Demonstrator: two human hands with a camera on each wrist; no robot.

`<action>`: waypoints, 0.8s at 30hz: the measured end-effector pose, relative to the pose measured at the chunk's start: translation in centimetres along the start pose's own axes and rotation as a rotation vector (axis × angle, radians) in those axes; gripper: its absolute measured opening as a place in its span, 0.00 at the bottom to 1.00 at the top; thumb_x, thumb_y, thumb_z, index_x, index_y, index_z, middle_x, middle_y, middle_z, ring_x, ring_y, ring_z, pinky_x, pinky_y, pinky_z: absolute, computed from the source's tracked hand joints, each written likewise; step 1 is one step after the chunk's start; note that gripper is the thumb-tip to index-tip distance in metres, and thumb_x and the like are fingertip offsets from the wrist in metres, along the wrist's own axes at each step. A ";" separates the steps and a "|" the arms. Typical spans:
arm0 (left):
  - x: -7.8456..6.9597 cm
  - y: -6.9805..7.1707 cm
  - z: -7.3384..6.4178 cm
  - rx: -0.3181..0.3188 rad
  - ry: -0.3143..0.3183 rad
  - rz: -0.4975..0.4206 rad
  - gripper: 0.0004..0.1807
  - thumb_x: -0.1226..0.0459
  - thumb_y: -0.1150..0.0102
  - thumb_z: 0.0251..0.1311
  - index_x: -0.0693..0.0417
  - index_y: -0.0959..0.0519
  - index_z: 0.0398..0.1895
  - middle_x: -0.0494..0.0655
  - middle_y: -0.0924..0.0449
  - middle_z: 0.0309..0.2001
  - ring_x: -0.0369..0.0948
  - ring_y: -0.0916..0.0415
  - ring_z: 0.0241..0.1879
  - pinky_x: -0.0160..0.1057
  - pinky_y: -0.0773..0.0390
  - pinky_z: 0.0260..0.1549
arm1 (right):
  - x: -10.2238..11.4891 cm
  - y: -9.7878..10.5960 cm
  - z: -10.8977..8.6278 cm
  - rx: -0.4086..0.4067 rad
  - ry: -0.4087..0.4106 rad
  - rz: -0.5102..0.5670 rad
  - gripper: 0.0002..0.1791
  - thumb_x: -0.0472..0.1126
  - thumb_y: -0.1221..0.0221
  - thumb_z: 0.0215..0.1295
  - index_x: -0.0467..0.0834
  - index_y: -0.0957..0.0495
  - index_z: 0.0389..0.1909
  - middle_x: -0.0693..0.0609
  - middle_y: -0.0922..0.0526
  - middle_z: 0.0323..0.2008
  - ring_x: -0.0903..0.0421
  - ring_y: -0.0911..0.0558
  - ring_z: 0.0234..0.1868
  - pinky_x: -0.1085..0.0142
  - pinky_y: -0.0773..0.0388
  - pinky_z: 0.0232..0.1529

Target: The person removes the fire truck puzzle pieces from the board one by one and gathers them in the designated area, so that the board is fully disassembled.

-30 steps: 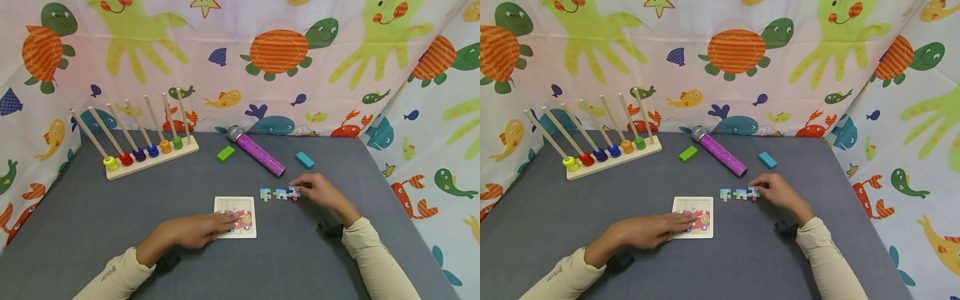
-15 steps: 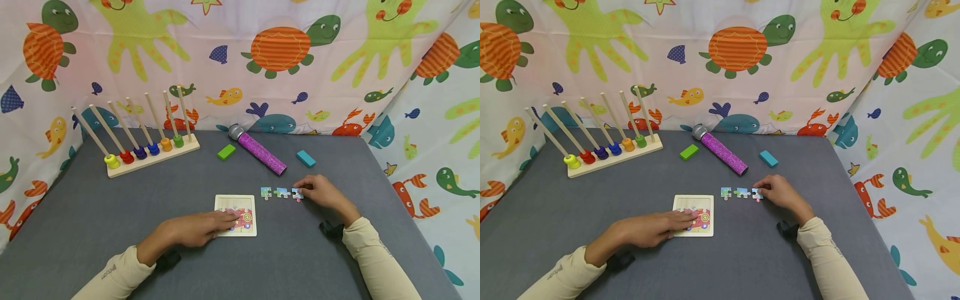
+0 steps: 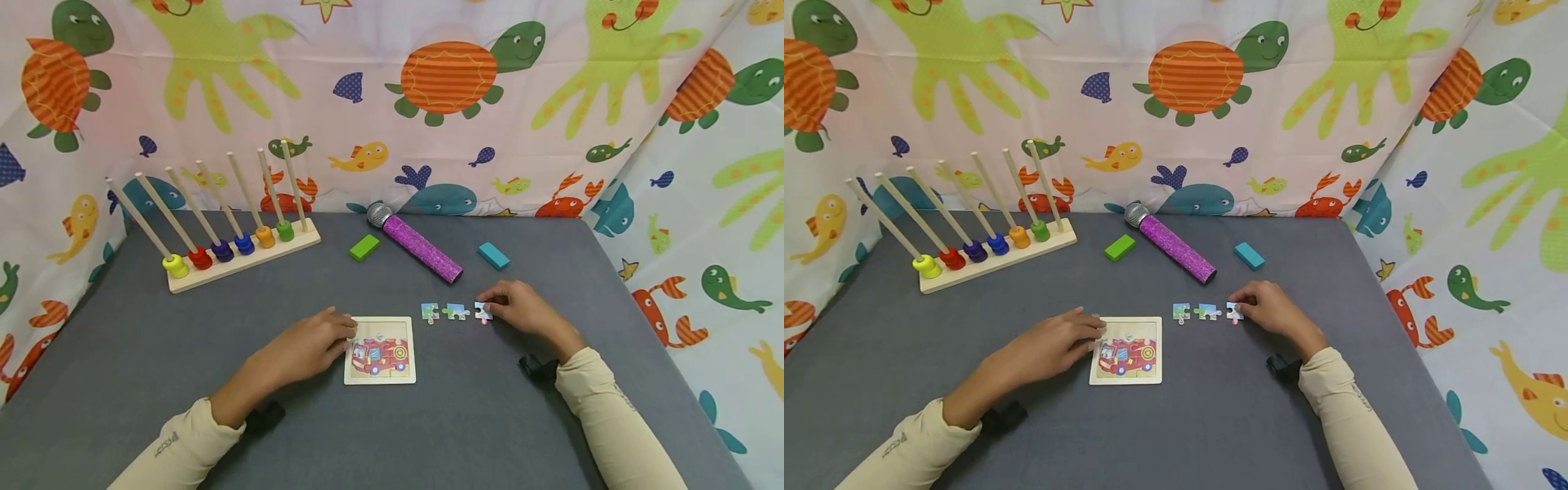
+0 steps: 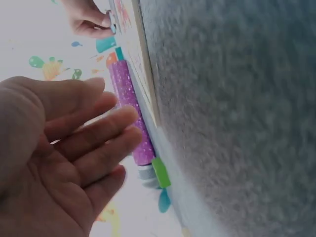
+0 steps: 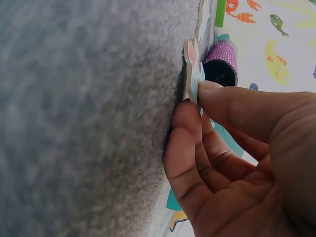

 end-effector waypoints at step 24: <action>0.2 -1.2 0.0 0.176 0.143 0.110 0.45 0.45 0.39 0.61 0.65 0.39 0.72 0.57 0.50 0.75 0.50 0.51 0.73 0.52 0.49 0.68 | 3.4 -0.8 1.0 -0.030 0.010 -0.006 0.11 0.32 0.41 0.67 0.34 0.18 0.48 0.46 0.15 0.39 0.59 0.23 0.30 0.65 0.23 0.29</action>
Point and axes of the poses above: each hand's wrist, its own z-axis towards the middle knuckle, its own y-axis out of the back of the hand, x = y × z, the point moved 3 cm from there along z, towards the middle knuckle
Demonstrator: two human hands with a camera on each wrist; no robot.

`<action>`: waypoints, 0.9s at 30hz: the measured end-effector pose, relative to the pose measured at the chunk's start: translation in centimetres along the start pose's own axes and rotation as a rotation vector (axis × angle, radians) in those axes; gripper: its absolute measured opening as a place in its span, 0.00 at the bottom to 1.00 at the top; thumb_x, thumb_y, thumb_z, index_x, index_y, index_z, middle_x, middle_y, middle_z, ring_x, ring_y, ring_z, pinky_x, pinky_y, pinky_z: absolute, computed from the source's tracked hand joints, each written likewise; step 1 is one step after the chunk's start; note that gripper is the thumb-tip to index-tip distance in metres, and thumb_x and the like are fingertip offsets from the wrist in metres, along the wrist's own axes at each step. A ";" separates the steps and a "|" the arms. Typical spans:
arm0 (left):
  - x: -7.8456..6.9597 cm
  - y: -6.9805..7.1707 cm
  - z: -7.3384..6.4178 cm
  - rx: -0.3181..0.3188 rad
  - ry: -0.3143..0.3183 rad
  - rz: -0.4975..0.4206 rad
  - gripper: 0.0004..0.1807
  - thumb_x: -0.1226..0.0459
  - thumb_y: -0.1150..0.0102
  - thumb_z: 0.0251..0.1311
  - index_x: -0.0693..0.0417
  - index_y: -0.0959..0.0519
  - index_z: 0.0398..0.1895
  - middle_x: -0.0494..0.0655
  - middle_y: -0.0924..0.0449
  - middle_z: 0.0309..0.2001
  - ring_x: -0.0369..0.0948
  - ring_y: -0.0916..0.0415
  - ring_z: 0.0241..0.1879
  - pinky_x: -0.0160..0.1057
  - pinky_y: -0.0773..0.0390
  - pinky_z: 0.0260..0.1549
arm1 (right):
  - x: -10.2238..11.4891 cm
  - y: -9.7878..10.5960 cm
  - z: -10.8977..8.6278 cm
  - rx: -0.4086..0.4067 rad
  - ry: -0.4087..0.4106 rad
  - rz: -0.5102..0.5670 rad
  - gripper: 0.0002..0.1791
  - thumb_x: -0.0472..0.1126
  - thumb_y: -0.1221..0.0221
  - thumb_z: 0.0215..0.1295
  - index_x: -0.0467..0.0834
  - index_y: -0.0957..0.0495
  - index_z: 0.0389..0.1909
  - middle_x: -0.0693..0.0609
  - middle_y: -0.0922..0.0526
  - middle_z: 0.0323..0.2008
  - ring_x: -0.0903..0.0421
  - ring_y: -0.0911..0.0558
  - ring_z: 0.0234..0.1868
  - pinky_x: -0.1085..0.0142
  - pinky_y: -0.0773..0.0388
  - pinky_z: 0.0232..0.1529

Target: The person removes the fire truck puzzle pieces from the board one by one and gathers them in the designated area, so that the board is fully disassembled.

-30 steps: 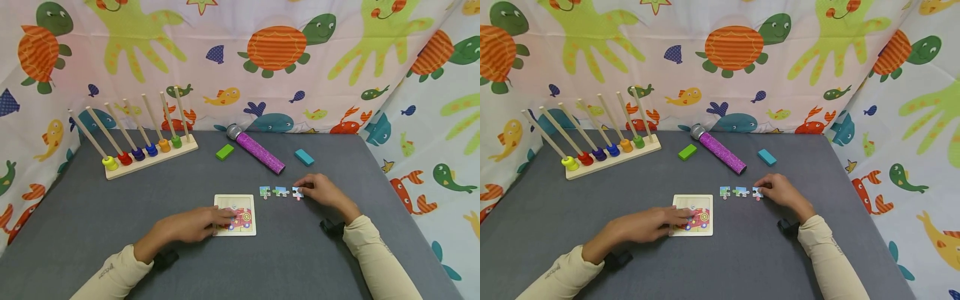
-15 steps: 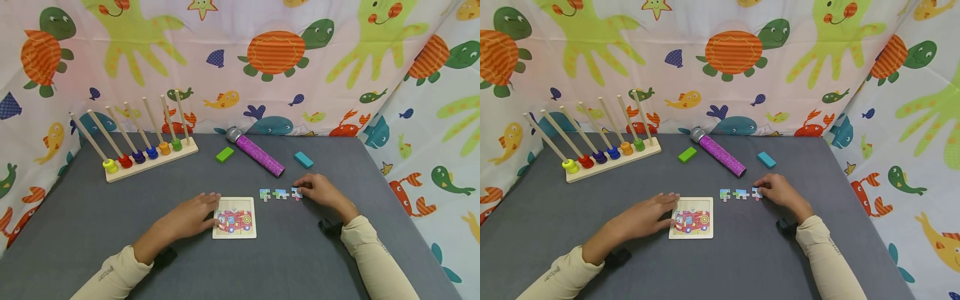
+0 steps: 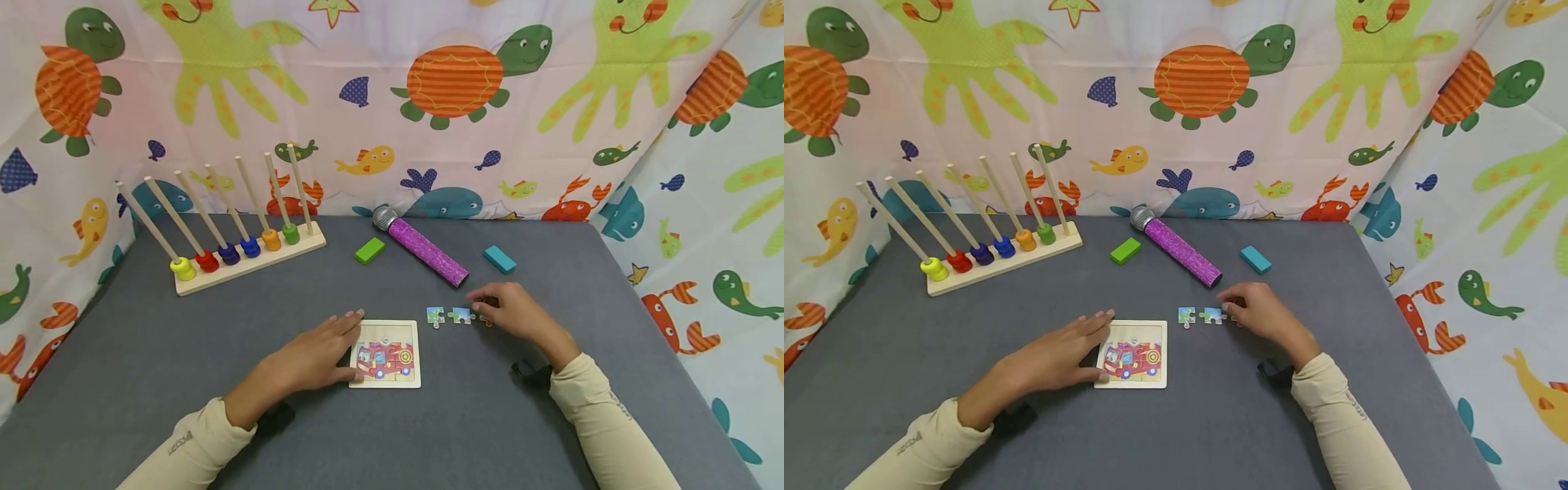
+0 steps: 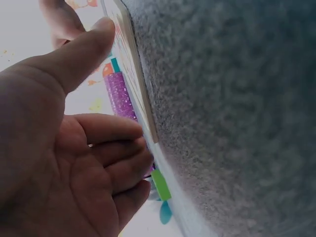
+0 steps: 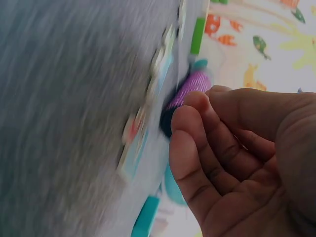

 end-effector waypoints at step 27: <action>-0.7 -0.2 0.8 0.023 0.034 0.011 0.43 0.47 0.37 0.61 0.69 0.37 0.69 0.57 0.47 0.74 0.52 0.49 0.72 0.51 0.47 0.68 | 8.2 -7.2 2.3 0.181 0.188 0.307 0.10 0.33 0.42 0.68 0.38 0.15 0.45 0.51 0.14 0.39 0.61 0.21 0.35 0.68 0.23 0.35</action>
Point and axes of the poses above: each hand's wrist, its own z-axis towards the middle knuckle, its own y-axis out of the back of the hand, x = y × z, the point moved 3 cm from there along z, towards the middle knuckle
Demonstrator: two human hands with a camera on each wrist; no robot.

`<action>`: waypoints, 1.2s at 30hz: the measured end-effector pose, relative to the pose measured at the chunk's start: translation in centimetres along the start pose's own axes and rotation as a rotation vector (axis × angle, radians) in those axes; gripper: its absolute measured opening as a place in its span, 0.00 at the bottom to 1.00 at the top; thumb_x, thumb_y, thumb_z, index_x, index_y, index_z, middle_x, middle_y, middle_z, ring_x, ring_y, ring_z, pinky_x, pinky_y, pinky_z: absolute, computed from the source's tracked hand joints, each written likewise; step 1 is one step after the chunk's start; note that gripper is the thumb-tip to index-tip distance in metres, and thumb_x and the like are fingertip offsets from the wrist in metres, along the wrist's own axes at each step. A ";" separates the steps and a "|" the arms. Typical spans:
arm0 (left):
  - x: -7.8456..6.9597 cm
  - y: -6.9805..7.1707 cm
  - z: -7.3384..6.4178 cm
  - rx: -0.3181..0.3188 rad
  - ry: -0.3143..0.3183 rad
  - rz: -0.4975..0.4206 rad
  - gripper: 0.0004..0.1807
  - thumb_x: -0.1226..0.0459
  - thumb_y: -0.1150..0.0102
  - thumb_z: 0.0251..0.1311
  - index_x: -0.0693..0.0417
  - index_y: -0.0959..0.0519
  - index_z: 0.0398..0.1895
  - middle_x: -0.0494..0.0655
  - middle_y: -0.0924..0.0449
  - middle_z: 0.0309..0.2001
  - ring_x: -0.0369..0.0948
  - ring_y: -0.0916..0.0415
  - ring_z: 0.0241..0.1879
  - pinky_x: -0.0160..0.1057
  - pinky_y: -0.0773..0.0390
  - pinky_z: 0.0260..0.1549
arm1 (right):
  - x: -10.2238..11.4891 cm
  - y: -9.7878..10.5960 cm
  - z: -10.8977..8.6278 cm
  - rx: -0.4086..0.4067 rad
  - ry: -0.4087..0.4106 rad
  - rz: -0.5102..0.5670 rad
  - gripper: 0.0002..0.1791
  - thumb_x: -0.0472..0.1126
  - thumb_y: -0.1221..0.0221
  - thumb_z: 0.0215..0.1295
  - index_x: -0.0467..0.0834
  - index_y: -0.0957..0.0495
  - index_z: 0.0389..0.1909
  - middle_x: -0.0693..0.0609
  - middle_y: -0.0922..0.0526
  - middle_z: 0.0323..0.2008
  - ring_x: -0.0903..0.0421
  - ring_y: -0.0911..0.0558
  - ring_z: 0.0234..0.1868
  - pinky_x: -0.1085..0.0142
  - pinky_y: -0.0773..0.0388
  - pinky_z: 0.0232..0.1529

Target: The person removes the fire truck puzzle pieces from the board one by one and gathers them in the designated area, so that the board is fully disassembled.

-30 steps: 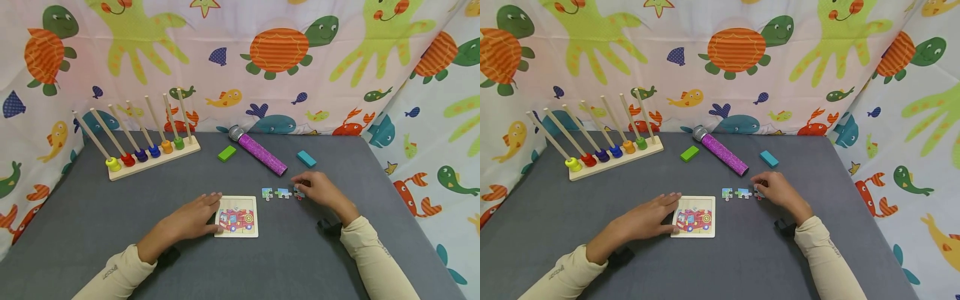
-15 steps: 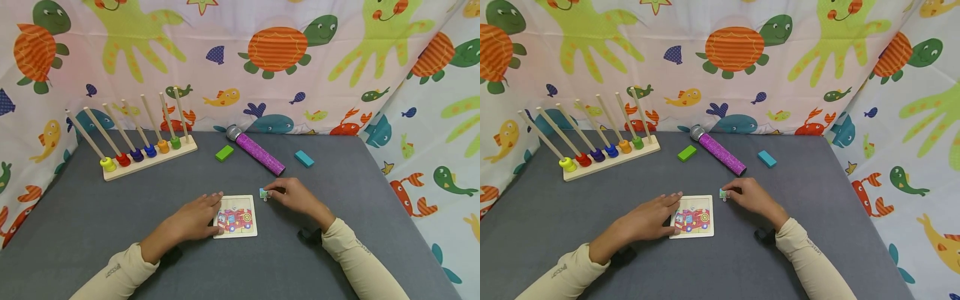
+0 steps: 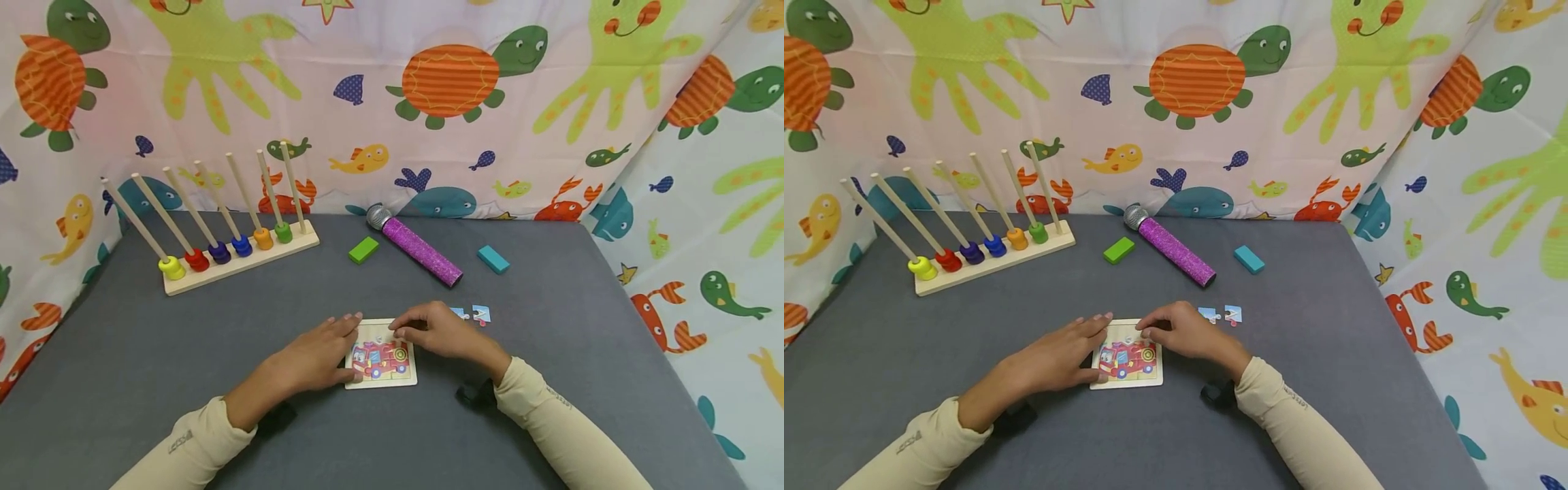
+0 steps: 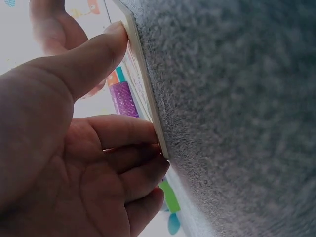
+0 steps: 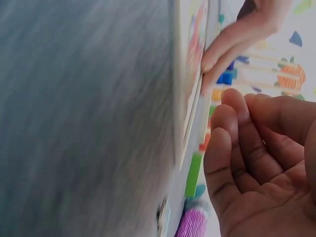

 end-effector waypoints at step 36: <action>0.4 0.1 0.2 -0.018 0.028 -0.082 0.44 0.47 0.33 0.57 0.68 0.34 0.67 0.56 0.46 0.74 0.51 0.47 0.72 0.51 0.47 0.68 | 1.1 -2.9 2.4 0.210 0.014 0.026 0.14 0.31 0.42 0.67 0.39 0.19 0.52 0.49 0.18 0.48 0.59 0.21 0.46 0.64 0.23 0.48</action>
Point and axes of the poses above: each hand's wrist, its own z-axis towards the middle knuckle, its own y-axis out of the back of the hand, x = y × z, the point moved 3 cm from there along z, towards the middle knuckle
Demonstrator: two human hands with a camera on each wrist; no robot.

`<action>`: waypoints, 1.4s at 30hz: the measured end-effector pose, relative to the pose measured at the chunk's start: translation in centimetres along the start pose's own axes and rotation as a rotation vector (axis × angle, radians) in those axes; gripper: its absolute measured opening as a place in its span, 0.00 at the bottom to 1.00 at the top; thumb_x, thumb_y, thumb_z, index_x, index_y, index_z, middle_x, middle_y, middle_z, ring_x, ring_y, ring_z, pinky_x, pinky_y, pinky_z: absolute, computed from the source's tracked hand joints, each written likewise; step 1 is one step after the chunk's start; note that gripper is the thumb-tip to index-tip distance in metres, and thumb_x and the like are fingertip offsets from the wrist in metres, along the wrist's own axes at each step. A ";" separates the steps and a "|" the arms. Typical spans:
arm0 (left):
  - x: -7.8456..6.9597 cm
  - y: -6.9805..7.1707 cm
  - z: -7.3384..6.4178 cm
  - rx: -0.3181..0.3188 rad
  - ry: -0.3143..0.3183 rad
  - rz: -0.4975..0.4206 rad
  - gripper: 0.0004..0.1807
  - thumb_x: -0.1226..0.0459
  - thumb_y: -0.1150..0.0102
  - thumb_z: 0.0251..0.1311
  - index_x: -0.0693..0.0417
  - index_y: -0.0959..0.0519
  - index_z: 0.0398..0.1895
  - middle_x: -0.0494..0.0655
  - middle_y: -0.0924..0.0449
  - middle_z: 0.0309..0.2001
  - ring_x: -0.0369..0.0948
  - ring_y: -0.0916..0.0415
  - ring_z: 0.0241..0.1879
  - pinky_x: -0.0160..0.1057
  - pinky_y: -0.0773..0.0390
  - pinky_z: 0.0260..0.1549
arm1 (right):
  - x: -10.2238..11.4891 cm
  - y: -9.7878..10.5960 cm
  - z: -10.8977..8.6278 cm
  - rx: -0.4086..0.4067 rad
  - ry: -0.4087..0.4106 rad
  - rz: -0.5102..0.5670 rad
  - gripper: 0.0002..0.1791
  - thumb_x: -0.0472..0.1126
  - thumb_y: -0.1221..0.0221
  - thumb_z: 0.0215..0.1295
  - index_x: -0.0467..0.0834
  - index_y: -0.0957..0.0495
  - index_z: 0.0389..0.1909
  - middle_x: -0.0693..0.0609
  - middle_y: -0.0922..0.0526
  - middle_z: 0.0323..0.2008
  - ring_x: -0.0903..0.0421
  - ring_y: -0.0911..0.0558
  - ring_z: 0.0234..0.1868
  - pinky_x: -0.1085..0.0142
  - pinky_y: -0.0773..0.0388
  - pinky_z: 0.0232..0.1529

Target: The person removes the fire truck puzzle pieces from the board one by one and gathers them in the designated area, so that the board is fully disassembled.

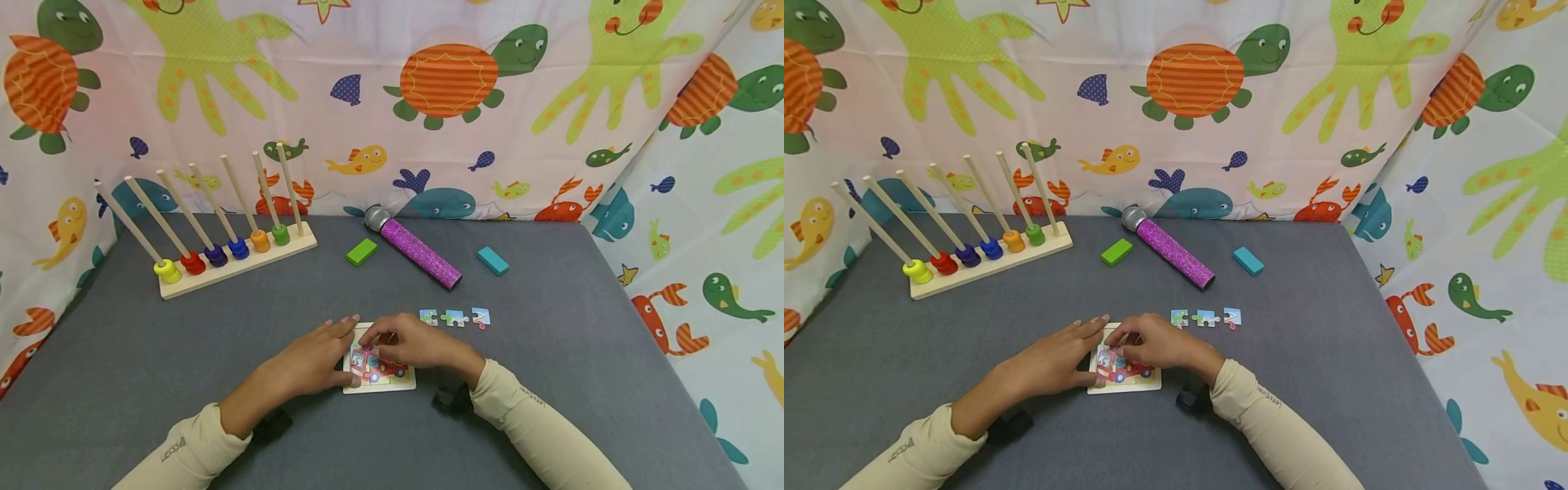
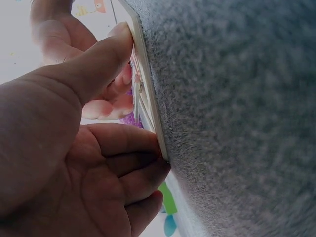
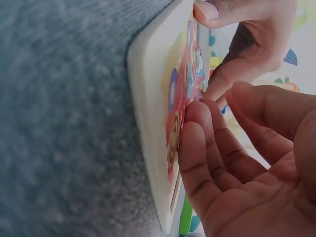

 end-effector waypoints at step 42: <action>-0.2 0.4 0.5 0.040 -0.134 0.056 0.39 0.48 0.35 0.60 0.59 0.33 0.70 0.53 0.46 0.74 0.48 0.48 0.72 0.50 0.48 0.68 | -2.0 4.0 -3.9 -0.179 -0.030 -0.012 0.12 0.31 0.43 0.68 0.37 0.18 0.49 0.53 0.16 0.40 0.58 0.22 0.36 0.65 0.22 0.38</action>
Point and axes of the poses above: each hand's wrist, its own z-axis towards the middle knuckle, its own y-axis out of the back of the hand, x = y × z, the point moved 3 cm from there along z, towards the middle knuckle
